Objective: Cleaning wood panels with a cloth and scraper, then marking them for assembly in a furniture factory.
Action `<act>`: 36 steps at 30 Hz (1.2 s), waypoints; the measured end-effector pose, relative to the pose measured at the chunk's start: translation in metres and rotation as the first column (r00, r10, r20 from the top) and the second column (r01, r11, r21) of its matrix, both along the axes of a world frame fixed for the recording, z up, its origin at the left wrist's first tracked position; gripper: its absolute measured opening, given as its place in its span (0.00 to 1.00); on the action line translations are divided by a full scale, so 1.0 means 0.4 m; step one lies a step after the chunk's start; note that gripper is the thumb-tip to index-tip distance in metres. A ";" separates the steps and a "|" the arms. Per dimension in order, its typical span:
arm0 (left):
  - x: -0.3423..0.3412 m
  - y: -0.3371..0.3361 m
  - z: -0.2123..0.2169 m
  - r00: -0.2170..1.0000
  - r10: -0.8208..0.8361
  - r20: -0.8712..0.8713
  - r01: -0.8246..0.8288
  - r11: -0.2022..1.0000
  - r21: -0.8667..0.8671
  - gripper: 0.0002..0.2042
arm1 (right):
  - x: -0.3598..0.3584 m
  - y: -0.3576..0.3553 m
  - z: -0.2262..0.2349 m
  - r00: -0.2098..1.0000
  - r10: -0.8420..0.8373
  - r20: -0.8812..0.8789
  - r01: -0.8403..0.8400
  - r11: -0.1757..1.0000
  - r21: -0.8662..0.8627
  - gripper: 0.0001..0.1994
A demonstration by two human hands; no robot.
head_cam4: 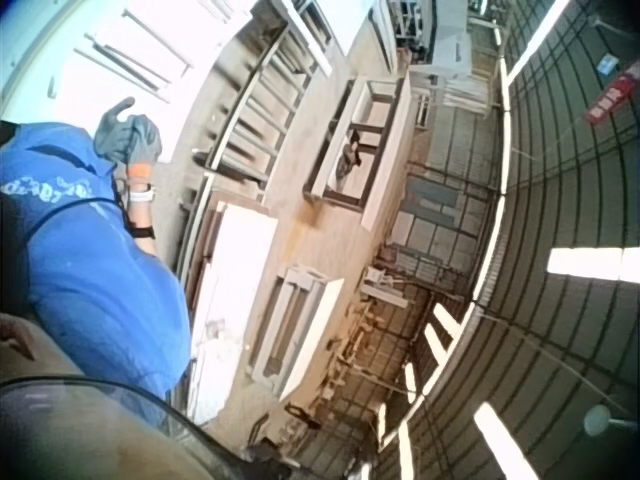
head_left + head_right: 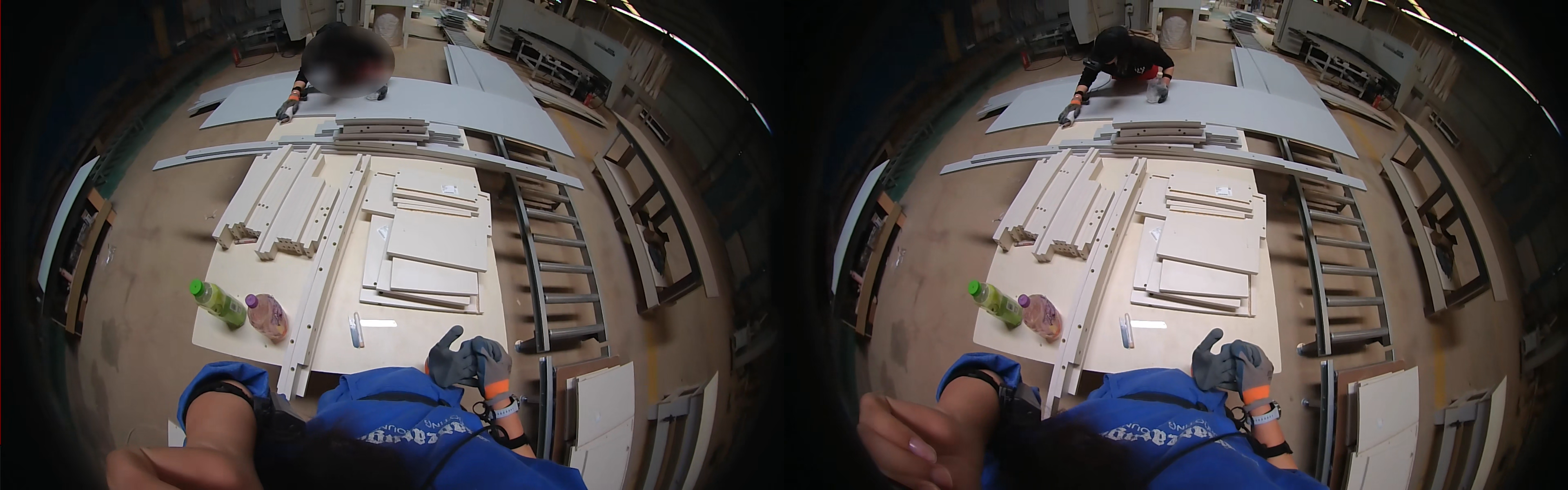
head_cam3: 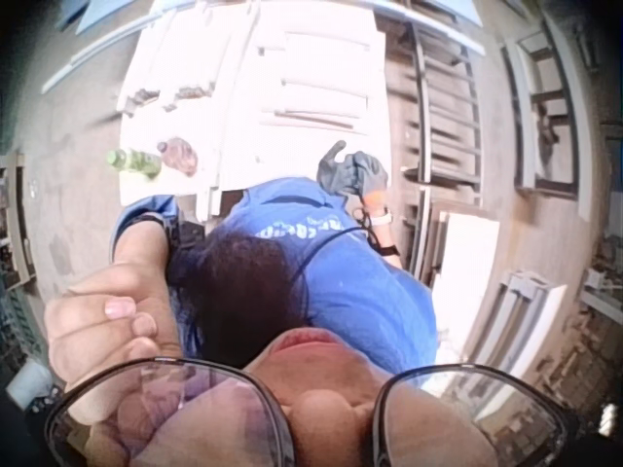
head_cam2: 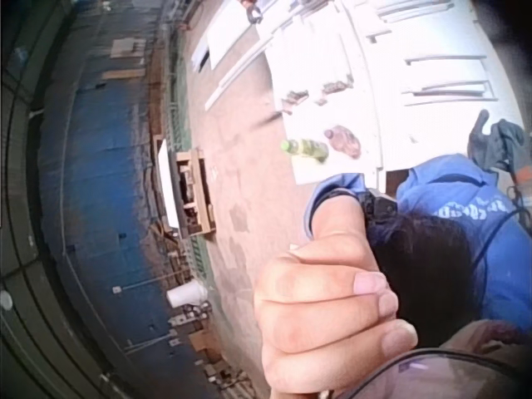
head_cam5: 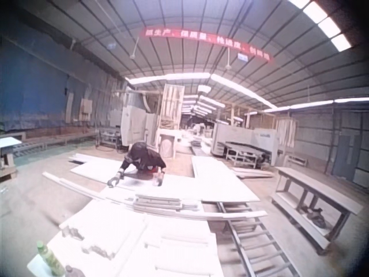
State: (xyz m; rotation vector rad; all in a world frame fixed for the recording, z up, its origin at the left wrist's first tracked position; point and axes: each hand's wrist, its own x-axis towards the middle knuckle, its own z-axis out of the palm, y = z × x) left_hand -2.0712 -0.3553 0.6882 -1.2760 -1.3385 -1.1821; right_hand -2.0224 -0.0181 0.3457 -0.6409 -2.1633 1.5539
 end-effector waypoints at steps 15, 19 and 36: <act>0.039 0.030 0.089 0.947 0.198 0.253 -0.113 0.943 -0.314 0.12 | 0.003 -0.009 0.011 1.000 -0.016 0.009 0.017 0.993 -0.118 0.10; 0.043 0.026 0.103 0.944 0.229 0.240 -0.149 0.940 -0.308 0.18 | 0.001 -0.006 0.009 1.000 0.006 0.014 -0.005 0.998 -0.066 0.10; 0.016 0.033 0.103 0.977 0.183 0.111 -0.173 0.980 -0.100 0.23 | -0.004 -0.015 0.024 0.999 0.024 -0.038 -0.025 0.999 -0.030 0.08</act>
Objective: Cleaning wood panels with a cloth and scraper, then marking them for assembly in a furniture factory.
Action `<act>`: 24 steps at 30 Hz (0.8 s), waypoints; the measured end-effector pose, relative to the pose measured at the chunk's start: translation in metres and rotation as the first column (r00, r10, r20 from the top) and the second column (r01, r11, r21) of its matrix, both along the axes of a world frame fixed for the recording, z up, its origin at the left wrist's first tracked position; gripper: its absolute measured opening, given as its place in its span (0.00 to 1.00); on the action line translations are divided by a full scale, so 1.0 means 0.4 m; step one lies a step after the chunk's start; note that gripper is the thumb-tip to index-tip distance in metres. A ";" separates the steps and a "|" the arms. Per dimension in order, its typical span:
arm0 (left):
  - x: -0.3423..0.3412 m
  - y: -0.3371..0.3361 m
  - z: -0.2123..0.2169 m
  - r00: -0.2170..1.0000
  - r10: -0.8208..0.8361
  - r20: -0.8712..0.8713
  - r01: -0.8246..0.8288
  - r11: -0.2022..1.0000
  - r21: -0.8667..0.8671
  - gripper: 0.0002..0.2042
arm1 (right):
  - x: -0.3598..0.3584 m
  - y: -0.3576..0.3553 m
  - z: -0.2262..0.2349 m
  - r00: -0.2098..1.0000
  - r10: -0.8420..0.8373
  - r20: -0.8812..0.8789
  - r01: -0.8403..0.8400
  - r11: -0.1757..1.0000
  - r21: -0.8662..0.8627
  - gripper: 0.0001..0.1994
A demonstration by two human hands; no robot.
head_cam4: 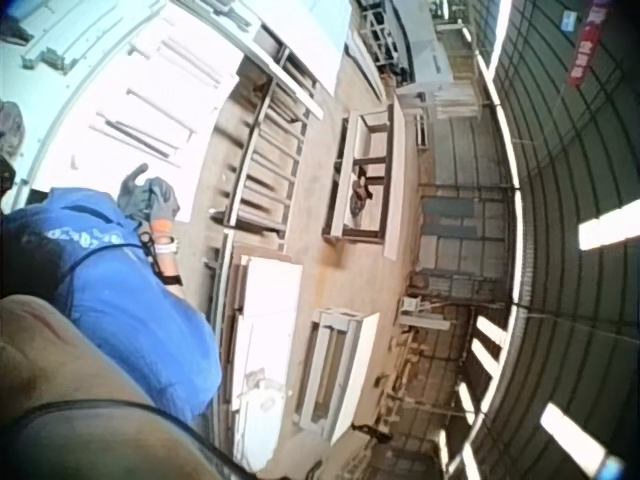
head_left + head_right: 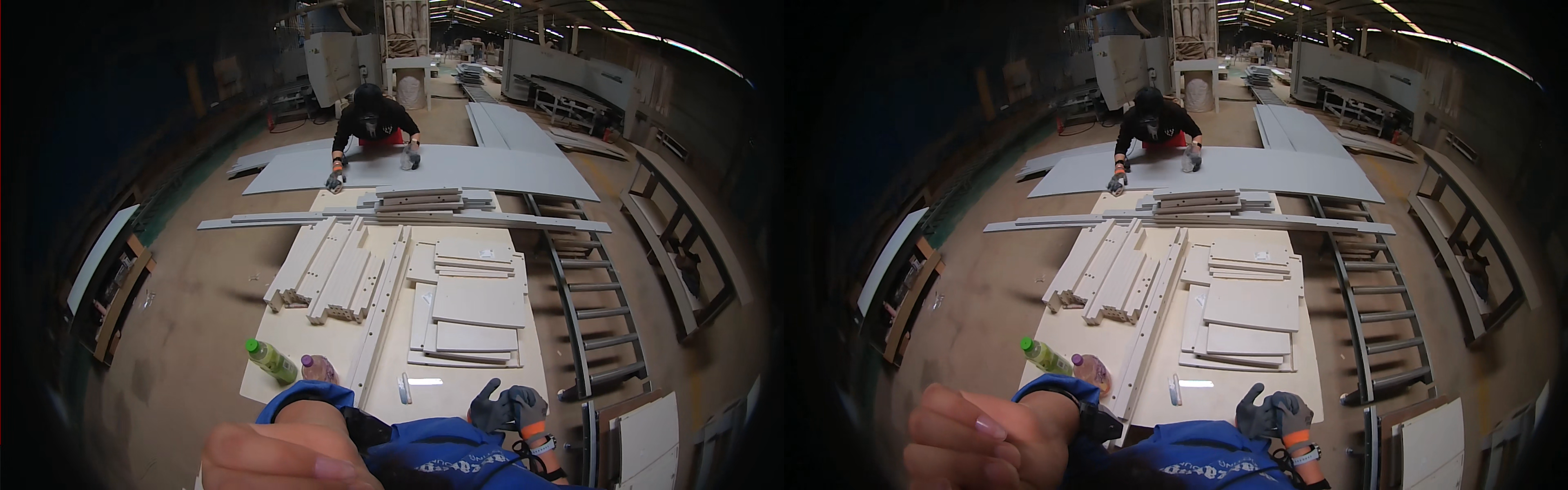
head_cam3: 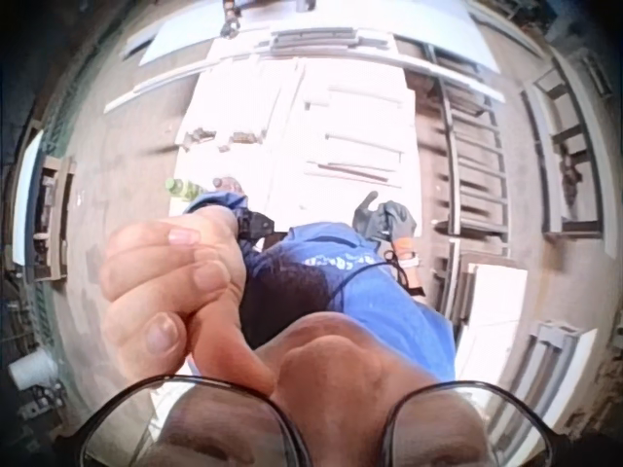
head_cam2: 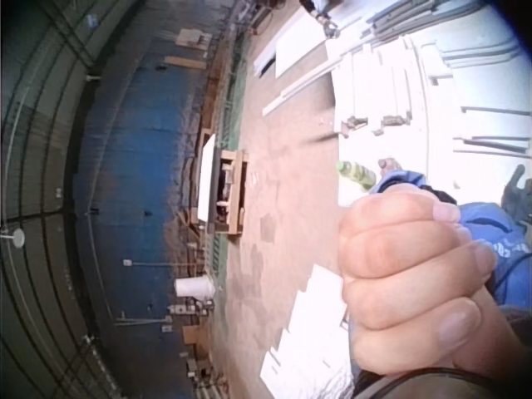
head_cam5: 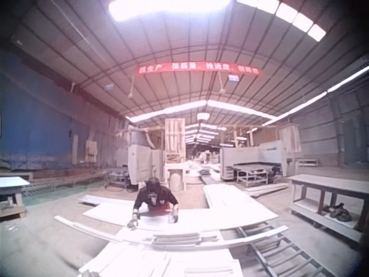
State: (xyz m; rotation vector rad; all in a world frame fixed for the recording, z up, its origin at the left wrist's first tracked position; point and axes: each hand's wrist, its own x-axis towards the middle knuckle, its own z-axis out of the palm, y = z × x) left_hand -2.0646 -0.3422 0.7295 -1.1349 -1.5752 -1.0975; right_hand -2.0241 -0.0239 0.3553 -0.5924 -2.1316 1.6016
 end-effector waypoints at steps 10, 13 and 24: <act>-0.011 0.043 -0.030 0.986 -0.142 -0.093 0.155 0.977 0.148 0.14 | -0.001 0.001 -0.023 1.000 -0.012 -0.027 0.011 0.998 -0.056 0.08; -0.016 0.058 -0.040 0.995 -0.069 -0.068 0.083 0.973 0.216 0.14 | 0.001 0.010 -0.026 1.000 0.002 -0.021 -0.001 0.999 0.053 0.08; -0.080 0.039 -0.020 0.903 -0.427 0.039 0.418 0.898 0.139 0.14 | -0.014 0.002 -0.011 0.995 0.093 0.042 -0.096 0.991 0.098 0.08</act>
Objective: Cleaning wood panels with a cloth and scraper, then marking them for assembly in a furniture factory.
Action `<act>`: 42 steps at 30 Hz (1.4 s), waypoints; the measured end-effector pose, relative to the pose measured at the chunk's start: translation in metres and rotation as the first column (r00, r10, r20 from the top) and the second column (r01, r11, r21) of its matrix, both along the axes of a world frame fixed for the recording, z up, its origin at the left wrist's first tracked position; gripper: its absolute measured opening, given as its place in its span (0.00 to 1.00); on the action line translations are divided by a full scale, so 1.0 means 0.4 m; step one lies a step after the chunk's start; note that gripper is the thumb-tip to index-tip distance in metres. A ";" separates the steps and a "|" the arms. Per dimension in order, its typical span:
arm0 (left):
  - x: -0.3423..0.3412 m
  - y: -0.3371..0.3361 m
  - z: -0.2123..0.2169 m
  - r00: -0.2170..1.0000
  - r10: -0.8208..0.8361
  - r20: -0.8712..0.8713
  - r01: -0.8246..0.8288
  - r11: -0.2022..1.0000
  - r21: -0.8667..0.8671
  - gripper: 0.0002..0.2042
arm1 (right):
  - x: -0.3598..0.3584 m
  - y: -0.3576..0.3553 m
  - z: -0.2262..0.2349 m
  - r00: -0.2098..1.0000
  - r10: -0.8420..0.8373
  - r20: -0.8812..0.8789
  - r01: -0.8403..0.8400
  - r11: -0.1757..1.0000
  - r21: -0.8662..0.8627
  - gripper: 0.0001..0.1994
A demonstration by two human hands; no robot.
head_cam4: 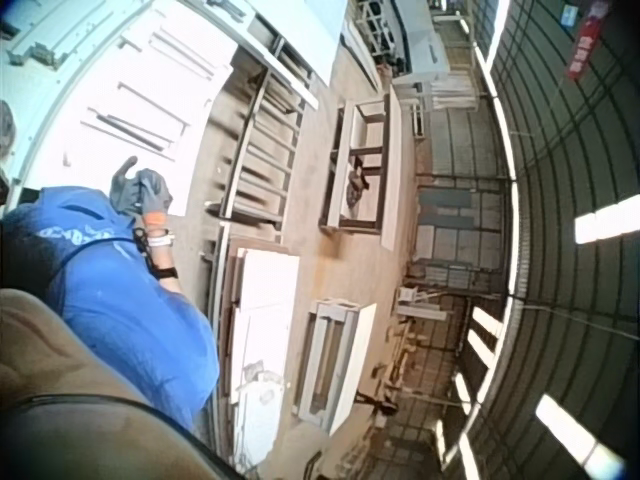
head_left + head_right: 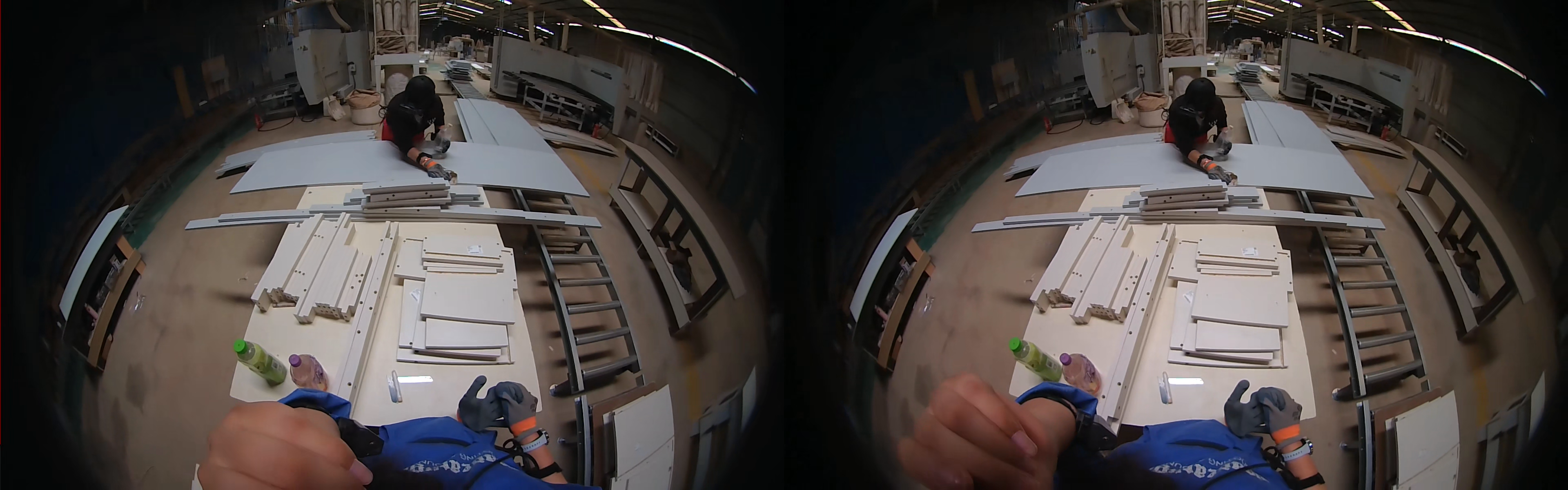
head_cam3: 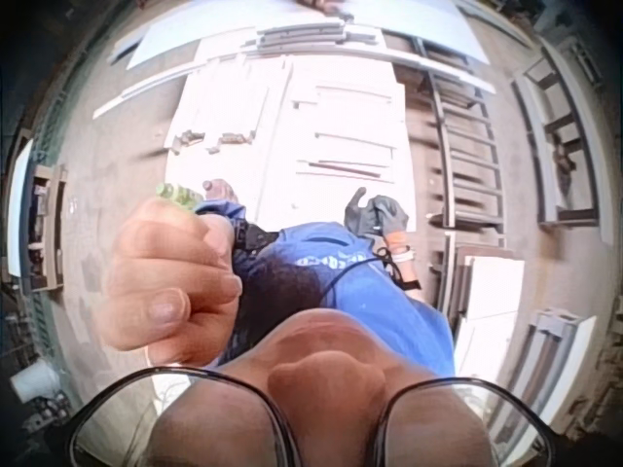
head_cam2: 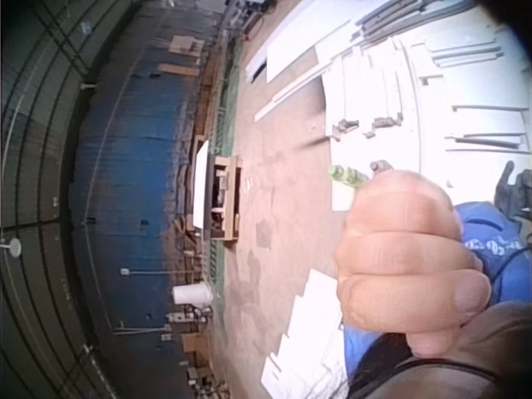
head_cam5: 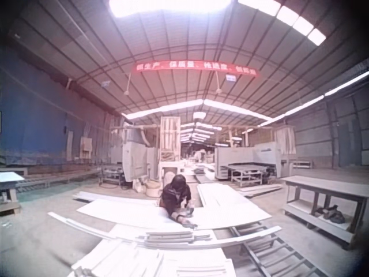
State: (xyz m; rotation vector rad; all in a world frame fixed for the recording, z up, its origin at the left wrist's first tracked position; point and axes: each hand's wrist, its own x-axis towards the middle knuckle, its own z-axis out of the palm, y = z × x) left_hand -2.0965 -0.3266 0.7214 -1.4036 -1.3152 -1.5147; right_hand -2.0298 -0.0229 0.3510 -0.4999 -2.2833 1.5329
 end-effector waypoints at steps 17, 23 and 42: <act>-0.024 0.025 -0.015 0.903 -0.422 -0.083 0.430 0.886 0.176 0.10 | -0.002 0.009 -0.010 0.999 -0.010 -0.035 0.013 0.995 0.101 0.09; -0.017 0.032 -0.020 0.920 -0.389 0.041 0.382 0.916 0.127 0.08 | 0.001 0.008 0.020 0.999 -0.002 -0.032 0.007 0.988 0.155 0.09; -0.165 0.099 -0.227 0.965 0.053 0.256 0.005 0.975 -0.222 0.07 | -0.044 0.071 0.056 0.996 -0.067 -0.050 0.067 0.998 -0.016 0.09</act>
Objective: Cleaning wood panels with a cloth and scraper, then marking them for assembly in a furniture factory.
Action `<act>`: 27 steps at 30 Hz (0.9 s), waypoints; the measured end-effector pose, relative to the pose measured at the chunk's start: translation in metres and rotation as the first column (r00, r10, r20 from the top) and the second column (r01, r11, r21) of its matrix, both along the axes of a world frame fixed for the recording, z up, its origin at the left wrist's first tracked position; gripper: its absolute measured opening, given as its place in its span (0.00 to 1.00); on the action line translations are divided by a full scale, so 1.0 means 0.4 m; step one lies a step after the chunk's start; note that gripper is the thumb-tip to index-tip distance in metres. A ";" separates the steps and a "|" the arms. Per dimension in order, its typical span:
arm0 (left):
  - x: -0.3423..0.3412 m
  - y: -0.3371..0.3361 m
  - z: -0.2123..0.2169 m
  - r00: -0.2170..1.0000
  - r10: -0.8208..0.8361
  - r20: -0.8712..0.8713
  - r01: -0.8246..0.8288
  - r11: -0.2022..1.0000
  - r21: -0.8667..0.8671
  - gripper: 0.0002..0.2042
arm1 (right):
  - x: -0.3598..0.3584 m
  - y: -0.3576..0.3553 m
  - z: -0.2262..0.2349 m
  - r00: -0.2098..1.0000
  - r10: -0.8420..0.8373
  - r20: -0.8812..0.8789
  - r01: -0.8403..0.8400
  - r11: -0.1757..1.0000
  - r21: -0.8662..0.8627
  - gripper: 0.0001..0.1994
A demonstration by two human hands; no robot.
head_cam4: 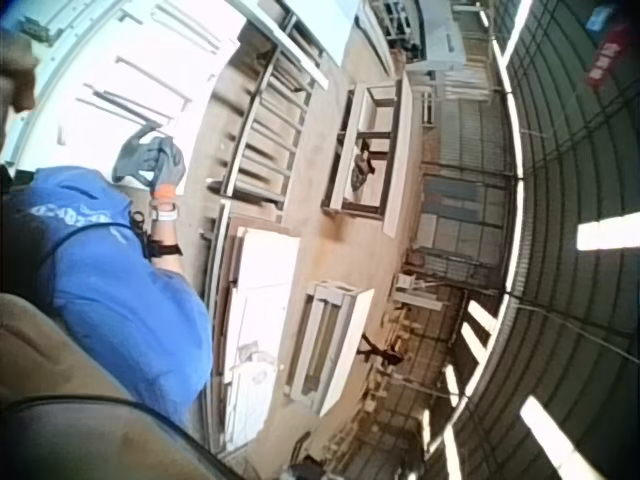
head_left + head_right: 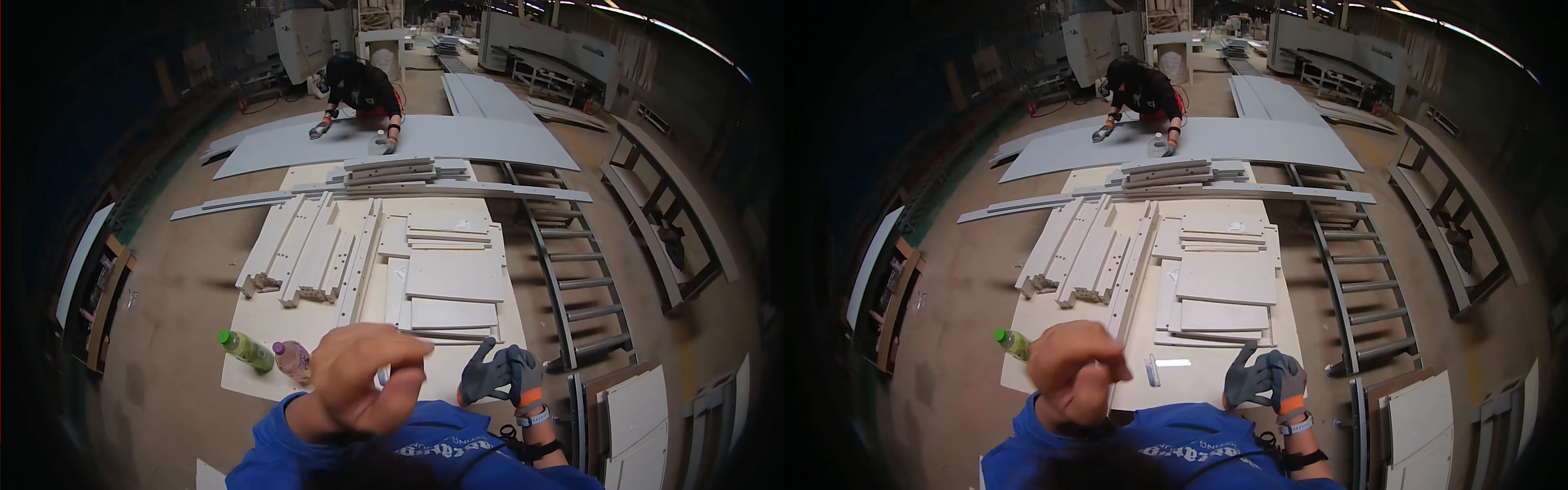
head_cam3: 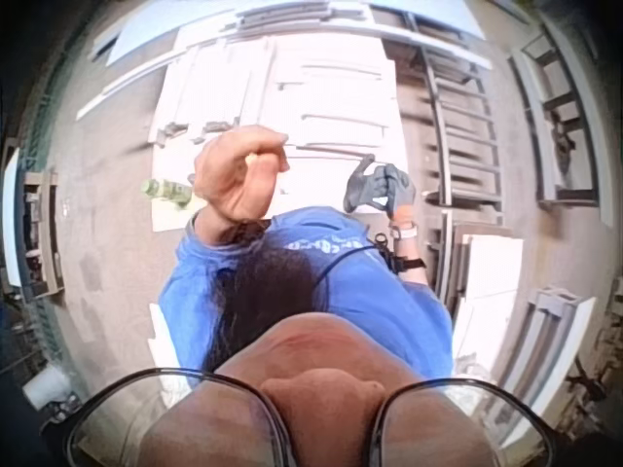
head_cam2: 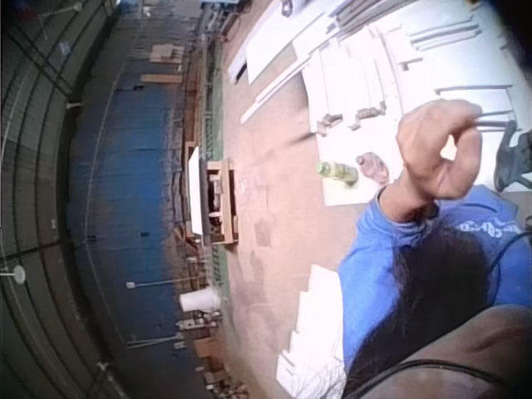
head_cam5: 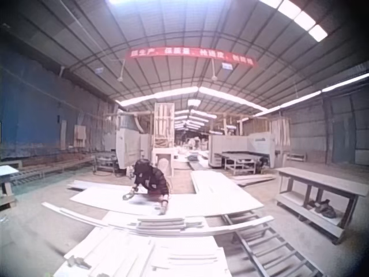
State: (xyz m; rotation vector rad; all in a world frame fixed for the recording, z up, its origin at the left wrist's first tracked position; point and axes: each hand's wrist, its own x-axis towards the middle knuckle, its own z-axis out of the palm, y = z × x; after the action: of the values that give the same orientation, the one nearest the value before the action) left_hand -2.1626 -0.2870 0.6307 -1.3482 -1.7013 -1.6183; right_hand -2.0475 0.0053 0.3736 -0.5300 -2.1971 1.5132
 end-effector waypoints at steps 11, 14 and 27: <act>-0.095 0.113 -0.711 -0.411 -0.087 0.907 0.449 0.847 0.285 0.33 | -0.159 -0.032 0.107 0.921 0.382 0.069 -0.321 0.849 -0.421 0.13; -0.062 0.107 -0.712 -0.437 -0.197 0.877 0.420 0.818 0.393 0.30 | -0.197 -0.002 0.107 0.806 0.587 -0.072 -0.469 0.708 0.528 0.14; -0.065 0.125 -0.772 -0.496 -0.438 0.750 0.144 0.810 0.568 0.19 | -0.233 0.105 0.104 0.893 0.444 -0.078 -0.451 0.882 -0.137 0.22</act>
State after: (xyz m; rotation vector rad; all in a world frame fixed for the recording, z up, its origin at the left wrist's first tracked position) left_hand -2.1888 -0.2372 0.3220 0.3641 -1.4000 -3.9825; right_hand -2.1406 0.0472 0.4152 -0.0189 -2.2848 1.9133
